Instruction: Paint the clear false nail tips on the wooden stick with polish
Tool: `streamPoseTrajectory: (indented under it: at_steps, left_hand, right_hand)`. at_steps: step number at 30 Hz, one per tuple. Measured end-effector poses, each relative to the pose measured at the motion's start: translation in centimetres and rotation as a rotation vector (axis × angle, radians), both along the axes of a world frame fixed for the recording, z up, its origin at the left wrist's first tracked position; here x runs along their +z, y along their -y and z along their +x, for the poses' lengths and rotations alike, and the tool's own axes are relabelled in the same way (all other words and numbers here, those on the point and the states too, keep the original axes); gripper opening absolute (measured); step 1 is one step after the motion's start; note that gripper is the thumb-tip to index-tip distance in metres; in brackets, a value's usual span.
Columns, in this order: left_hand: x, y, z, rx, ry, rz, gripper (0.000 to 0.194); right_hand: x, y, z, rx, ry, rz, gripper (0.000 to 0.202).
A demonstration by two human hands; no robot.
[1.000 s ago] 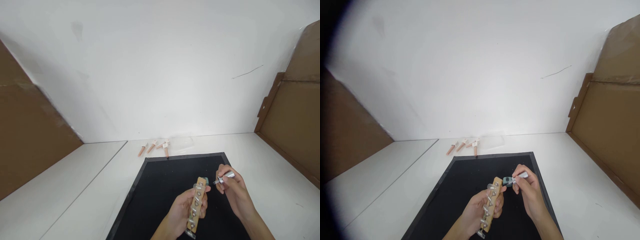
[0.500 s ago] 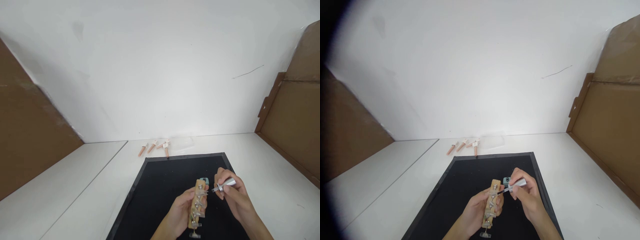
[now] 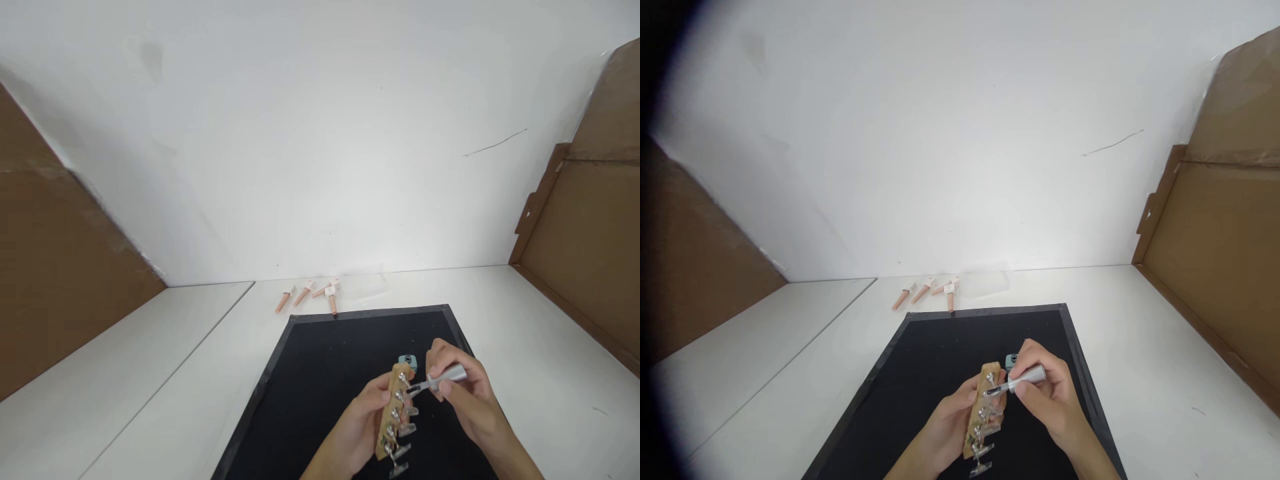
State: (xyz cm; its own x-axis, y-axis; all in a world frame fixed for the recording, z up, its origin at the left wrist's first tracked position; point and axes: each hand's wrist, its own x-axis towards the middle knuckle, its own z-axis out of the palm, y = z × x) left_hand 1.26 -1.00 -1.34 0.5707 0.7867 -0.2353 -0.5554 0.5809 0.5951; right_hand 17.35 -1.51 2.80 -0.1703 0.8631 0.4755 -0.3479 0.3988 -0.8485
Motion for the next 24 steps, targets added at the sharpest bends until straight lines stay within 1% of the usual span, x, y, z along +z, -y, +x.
streamPoseTrajectory:
  at_steps: [9, 13, 16, 18, 21, 24]
  left_hand:
    - [-0.09, -0.08, 0.01, 0.03, 0.013, -0.046, 0.041]
    - [-0.16, 0.01, -0.07, 0.024, 0.025, -0.031, 0.038]
    - [-0.21, 0.03, -0.11, 0.016, 0.035, -0.024, 0.036]
    - [-0.2, -0.01, -0.09, 0.012, 0.051, -0.025, 0.036]
    - [-0.05, -0.07, -0.01, 0.01, 0.073, -0.023, 0.037]
    - [0.2, -0.05, 0.09, 0.011, 0.096, -0.021, 0.036]
  right_hand:
    - [-0.21, 0.0, 0.04, -0.004, 0.019, -0.021, 0.016]
    - [-0.45, 0.03, 0.02, -0.07, 0.015, -0.058, 0.018]
    - [-0.75, 0.05, 0.0, -0.124, 0.001, -0.122, 0.018]
    - [-0.91, 0.01, -0.02, -0.136, -0.005, -0.157, 0.019]
    - [-0.89, -0.11, -0.1, -0.129, -0.026, -0.158, 0.021]
    - [-0.59, -0.2, -0.18, -0.09, -0.043, -0.137, 0.02]
